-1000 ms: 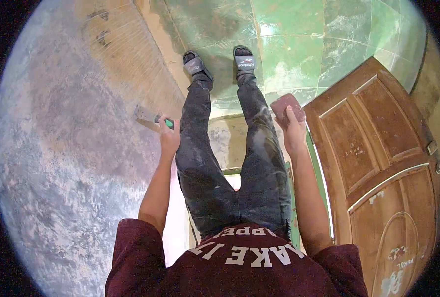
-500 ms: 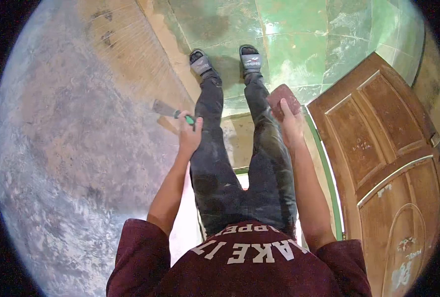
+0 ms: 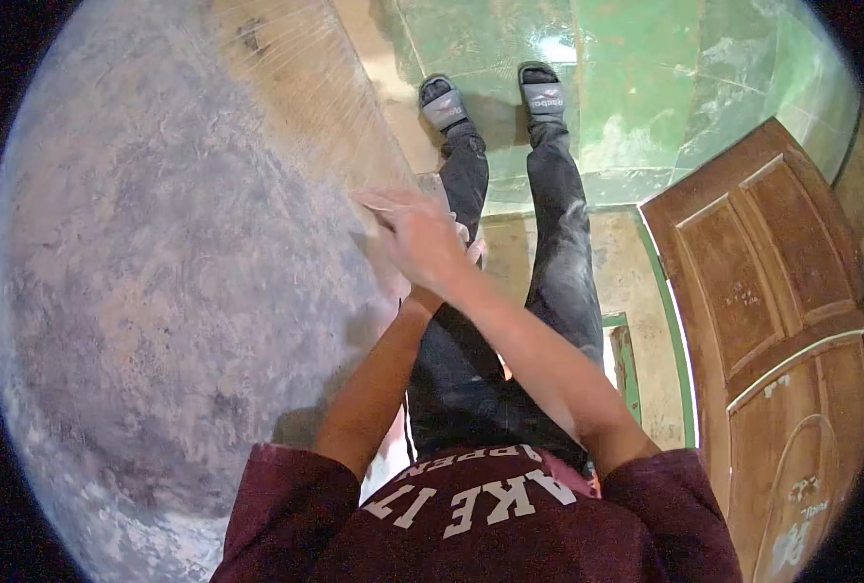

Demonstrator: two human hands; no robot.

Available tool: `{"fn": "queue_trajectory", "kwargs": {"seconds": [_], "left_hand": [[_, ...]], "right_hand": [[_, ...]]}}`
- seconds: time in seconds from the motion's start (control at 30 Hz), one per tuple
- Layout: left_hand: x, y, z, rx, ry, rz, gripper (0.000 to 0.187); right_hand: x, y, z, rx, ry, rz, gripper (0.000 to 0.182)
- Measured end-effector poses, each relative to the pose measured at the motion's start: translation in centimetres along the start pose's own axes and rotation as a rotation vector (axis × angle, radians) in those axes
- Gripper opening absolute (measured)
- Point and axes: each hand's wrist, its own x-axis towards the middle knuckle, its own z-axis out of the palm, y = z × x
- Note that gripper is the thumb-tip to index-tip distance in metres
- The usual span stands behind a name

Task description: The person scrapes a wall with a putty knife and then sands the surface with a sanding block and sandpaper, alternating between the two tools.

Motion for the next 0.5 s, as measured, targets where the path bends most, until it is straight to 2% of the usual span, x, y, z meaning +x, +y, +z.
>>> {"fn": "queue_trajectory", "kwargs": {"seconds": [0.07, 0.1, 0.13, 0.2, 0.27, 0.4, 0.5], "left_hand": [[1.7, 3.6, -2.1, 0.013, -0.019, -0.007, 0.028], [2.7, 5.7, -3.4, 0.026, -0.052, -0.004, 0.028], [3.3, 7.1, -4.2, 0.217, -0.133, -0.063, 0.025], [4.4, 8.0, -4.5, 0.224, -0.118, -0.016, 0.024], [4.4, 7.5, -4.1, 0.224, -0.093, 0.056, 0.021], [4.4, 7.6, -3.4, 0.208, -0.122, -0.061, 0.02], [4.3, 7.1, -2.8, 0.203, -0.066, -0.003, 0.02]], "right_hand": [[1.1, 1.1, 4.2, 0.197, -0.116, 0.206, 0.05], [1.4, 1.8, 6.1, 0.2, -0.124, 0.202, 0.05], [1.6, 2.4, 7.8, 0.099, -0.126, 0.21, 0.045], [3.4, 3.4, 9.1, -0.004, -0.123, 0.203, 0.041], [4.5, 3.1, 9.6, -0.033, -0.089, 0.264, 0.051], [6.8, 3.3, 11.4, 0.065, -0.177, 0.253, 0.05], [7.0, 0.4, 13.5, -0.114, -0.209, 0.147, 0.049]]}}
